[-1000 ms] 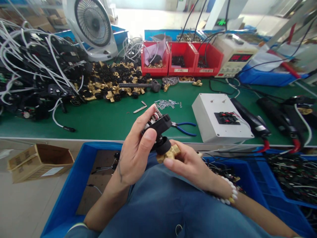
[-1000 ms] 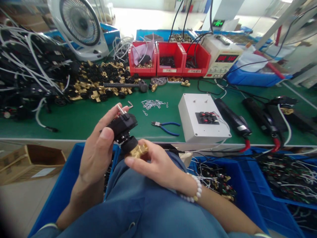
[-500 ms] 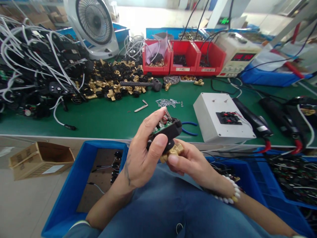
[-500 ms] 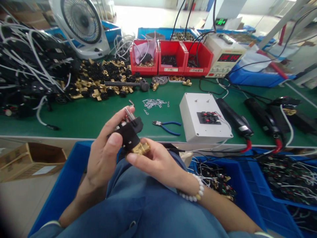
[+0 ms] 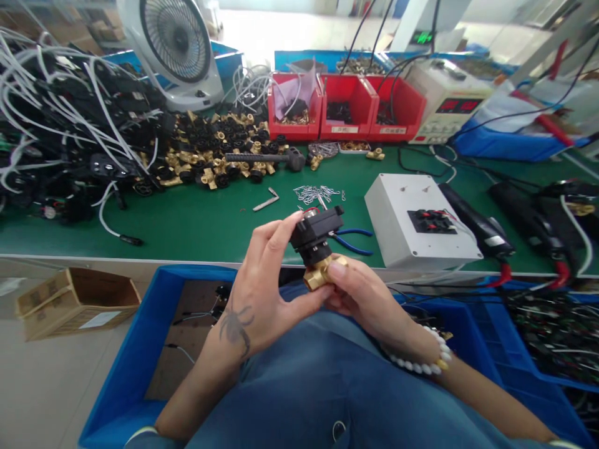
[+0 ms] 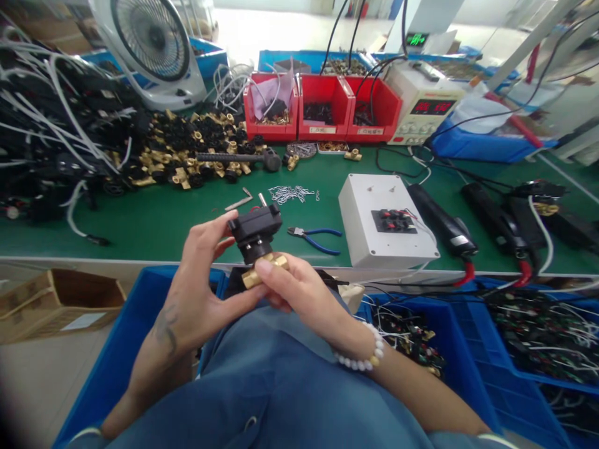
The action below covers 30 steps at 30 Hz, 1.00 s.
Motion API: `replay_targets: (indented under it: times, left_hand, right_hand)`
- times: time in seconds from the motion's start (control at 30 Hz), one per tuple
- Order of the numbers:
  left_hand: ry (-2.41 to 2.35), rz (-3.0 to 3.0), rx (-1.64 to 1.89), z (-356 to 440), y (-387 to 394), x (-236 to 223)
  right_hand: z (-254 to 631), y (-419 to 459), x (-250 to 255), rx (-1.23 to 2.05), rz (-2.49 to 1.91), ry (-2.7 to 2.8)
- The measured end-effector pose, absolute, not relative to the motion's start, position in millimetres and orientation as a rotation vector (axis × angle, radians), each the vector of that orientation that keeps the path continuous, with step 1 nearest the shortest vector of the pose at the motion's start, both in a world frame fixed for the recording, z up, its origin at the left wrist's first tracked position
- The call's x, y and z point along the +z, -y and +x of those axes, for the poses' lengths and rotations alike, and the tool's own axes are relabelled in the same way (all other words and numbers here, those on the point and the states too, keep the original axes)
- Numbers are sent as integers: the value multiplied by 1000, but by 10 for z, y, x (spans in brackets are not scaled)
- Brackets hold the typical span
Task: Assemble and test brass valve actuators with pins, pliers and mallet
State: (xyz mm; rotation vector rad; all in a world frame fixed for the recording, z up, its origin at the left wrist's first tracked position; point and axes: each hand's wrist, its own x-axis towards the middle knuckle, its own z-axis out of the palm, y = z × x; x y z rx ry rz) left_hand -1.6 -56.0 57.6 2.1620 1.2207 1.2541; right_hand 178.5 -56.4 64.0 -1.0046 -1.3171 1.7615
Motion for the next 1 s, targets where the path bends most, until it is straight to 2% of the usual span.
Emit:
replay_targets:
  times: [0.17,0.23,0.5,0.73,0.87,1.0]
  left_hand:
    - [-1250,2004,1444,97,598,508]
    - [-1241,1985,1453,147,620,504]
    - [-1256,2005,1490,332,660,453]
    - [-1430,1700,1377,231,407,70]
    - [-1561,1684,1334,99,258,-38]
    - [-1578,1720,1287,51,227,-80]
  right_hand:
    - [1774,414,596,1065,-1102,1370]
    - [1745,347,590,901,-1077,1365]
    - [1584,262,558,821,-986,1282]
    - [1742,-290,246,678,-1338,1533]
    - [1846,-753,282,407,-1740,1997]
    - [1659,-995,304,351,-1865,2405]
